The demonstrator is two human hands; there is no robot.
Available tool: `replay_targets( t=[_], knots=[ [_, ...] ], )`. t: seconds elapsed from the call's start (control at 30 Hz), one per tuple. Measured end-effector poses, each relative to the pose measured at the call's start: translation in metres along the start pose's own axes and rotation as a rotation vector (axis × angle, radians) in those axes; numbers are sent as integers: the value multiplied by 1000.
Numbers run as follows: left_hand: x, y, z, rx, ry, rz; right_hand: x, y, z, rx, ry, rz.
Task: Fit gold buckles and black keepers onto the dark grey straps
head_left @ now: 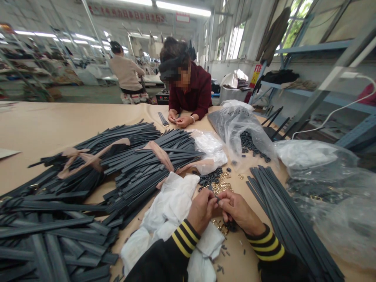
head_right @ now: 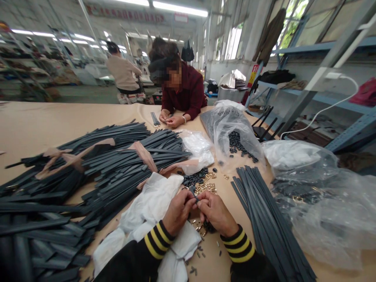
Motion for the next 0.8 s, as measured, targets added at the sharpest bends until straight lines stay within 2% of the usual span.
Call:
replay_targets(
  t=[0.13,0.2,0.3,0.37,0.53,0.8],
  knots=[
    [0,-20,-7,434,-60,167,3,-3,6,-111,16,-7],
    [-1,-27,-7,616,-38,232,5,-6,11,-159,48,-8],
    [-1,-33,7,598,104,262,6,-9,12,-204,40,-9],
    [0,-36,11,559,149,303,6,-10,8,-219,21,-13],
    [2,-43,-13,716,-3,417,5,-3,-1,-212,-35,-56],
    [5,-55,-9,727,72,449,10,-3,2,-63,-112,-103]
  ],
)
Point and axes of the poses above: each hand's wrist, its own x-axis away from the middle knuckle, its own z-axis out of the back of the hand, y = z × x, the point moved 10 cm from there along -x, towards the middle knuckle, and after that the axes turned 7 degrees about -y, right-handed, at the moved point
